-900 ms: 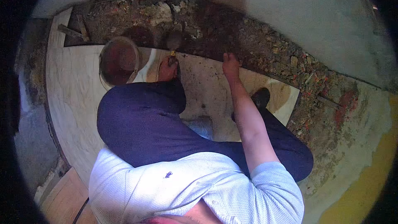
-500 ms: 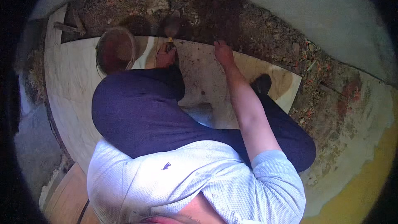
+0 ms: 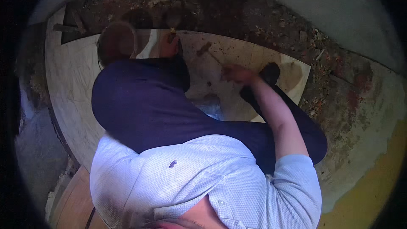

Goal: Applying mortar and adjusting edges of floor tiles using a trowel and hammer.

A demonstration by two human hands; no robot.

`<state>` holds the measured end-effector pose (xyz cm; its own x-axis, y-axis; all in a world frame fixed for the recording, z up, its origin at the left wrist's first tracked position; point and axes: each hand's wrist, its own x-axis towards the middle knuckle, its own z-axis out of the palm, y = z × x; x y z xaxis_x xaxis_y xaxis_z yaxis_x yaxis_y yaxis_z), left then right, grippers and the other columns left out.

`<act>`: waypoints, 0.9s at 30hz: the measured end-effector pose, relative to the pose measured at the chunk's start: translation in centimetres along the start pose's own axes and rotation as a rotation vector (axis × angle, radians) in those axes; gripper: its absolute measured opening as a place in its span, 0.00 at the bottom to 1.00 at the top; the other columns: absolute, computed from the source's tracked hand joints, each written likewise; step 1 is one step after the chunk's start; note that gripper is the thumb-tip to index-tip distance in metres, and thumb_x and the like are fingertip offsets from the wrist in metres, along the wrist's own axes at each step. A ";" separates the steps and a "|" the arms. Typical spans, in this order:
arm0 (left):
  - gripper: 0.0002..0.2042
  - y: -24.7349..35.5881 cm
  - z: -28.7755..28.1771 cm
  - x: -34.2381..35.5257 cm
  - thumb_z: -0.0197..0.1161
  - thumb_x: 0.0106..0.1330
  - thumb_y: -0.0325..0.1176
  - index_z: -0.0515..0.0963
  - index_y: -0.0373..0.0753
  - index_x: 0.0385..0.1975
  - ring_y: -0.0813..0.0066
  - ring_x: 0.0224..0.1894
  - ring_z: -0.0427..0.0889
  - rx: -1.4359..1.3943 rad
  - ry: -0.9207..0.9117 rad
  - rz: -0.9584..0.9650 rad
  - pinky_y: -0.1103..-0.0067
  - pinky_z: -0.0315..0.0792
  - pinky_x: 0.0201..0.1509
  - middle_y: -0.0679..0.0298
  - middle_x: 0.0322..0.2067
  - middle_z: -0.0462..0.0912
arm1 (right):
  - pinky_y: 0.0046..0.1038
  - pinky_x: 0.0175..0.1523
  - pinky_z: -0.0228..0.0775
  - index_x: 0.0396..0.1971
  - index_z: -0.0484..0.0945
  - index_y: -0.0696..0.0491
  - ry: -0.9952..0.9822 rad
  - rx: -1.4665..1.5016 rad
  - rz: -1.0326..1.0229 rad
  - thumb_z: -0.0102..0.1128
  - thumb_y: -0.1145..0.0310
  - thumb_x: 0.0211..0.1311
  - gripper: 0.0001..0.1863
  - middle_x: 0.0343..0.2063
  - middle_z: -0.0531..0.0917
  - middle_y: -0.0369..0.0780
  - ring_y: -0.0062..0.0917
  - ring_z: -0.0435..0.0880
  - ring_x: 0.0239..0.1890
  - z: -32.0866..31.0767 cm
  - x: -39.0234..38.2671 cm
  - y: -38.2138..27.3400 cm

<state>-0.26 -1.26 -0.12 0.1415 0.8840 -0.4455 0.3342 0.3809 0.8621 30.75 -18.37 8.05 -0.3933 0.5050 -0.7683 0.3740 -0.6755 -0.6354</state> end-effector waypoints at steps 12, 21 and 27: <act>0.13 -0.9 1.1 0.7 0.62 0.70 0.38 0.73 0.35 0.46 0.79 0.16 0.70 -0.119 -0.005 -0.049 0.77 0.63 0.18 0.67 0.20 0.74 | 0.30 0.48 0.75 0.60 0.72 0.57 0.489 -0.379 -0.473 0.60 0.68 0.57 0.28 0.36 0.81 0.38 0.25 0.81 0.38 8.0 5.2 5.9; 0.22 -1.0 0.8 0.2 0.61 0.70 0.37 0.69 0.34 0.59 0.77 0.18 0.72 -0.102 -0.046 -0.020 0.76 0.66 0.22 0.64 0.20 0.76 | 0.30 0.45 0.76 0.27 0.74 0.57 0.504 0.316 -0.184 0.57 0.76 0.56 0.02 0.37 0.83 0.42 0.27 0.84 0.37 1.1 4.5 -1.1; 0.19 -0.1 0.8 0.3 0.61 0.69 0.37 0.72 0.33 0.54 0.77 0.18 0.72 -0.106 -0.030 -0.031 0.76 0.67 0.22 0.64 0.19 0.75 | 0.31 0.38 0.73 0.31 0.77 0.58 0.827 -0.006 -0.072 0.55 0.69 0.60 0.07 0.24 0.82 0.40 0.27 0.82 0.30 -0.8 4.8 3.1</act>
<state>0.53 -1.29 -0.49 0.1611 0.8634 -0.4781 0.2383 0.4361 0.8678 30.67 -17.57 2.33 0.3276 0.7803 -0.5328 0.3769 -0.6250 -0.6836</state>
